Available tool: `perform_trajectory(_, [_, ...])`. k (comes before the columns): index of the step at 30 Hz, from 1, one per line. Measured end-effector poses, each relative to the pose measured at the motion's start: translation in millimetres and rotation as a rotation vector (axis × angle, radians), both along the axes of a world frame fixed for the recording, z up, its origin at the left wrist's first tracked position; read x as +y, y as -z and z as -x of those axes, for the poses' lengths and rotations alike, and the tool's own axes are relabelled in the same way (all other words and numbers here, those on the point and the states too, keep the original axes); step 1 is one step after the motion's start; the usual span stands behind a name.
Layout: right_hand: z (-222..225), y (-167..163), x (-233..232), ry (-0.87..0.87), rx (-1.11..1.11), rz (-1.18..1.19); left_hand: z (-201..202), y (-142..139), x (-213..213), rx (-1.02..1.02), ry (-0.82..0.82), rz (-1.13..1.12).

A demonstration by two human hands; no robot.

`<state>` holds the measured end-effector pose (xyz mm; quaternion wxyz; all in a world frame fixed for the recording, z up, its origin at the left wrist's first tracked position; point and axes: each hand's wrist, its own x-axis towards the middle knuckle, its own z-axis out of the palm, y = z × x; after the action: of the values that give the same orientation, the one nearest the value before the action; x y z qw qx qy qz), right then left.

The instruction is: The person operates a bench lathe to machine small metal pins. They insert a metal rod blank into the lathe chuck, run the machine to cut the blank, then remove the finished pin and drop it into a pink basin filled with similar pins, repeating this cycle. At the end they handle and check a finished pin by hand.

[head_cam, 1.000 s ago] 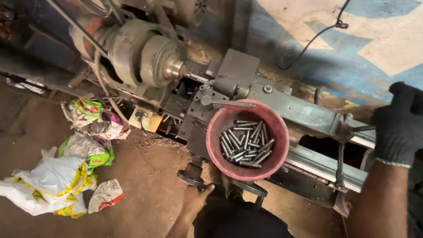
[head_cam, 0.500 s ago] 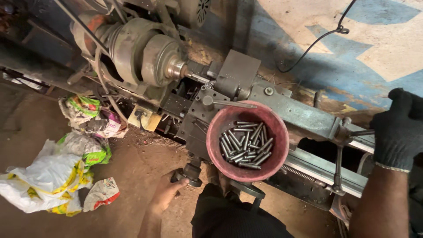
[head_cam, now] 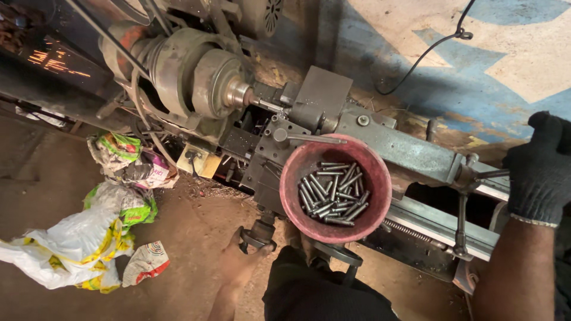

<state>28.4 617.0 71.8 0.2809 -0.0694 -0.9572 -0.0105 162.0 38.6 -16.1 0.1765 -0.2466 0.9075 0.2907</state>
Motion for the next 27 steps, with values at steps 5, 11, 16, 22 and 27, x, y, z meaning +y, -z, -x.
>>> perform_trajectory(5, [-1,-38,-30,-0.038,0.057,-0.047,7,28,-4,0.254,-0.149,-0.211])
perform_trajectory(11, [-5,-82,-63,0.026,0.048,1.34,-16,66,25,0.118,-0.791,-0.818])
perform_trajectory(16, [-10,-88,-60,-0.102,0.138,1.468,-9,62,-1,0.502,-0.505,-0.316])
perform_trajectory(22, [-106,-35,-83,-0.246,0.158,0.351,18,51,6,0.547,-0.63,-0.434])
perform_trajectory(27, [-154,29,-92,0.505,-0.099,1.456,35,-18,10,1.021,-0.12,-0.172])
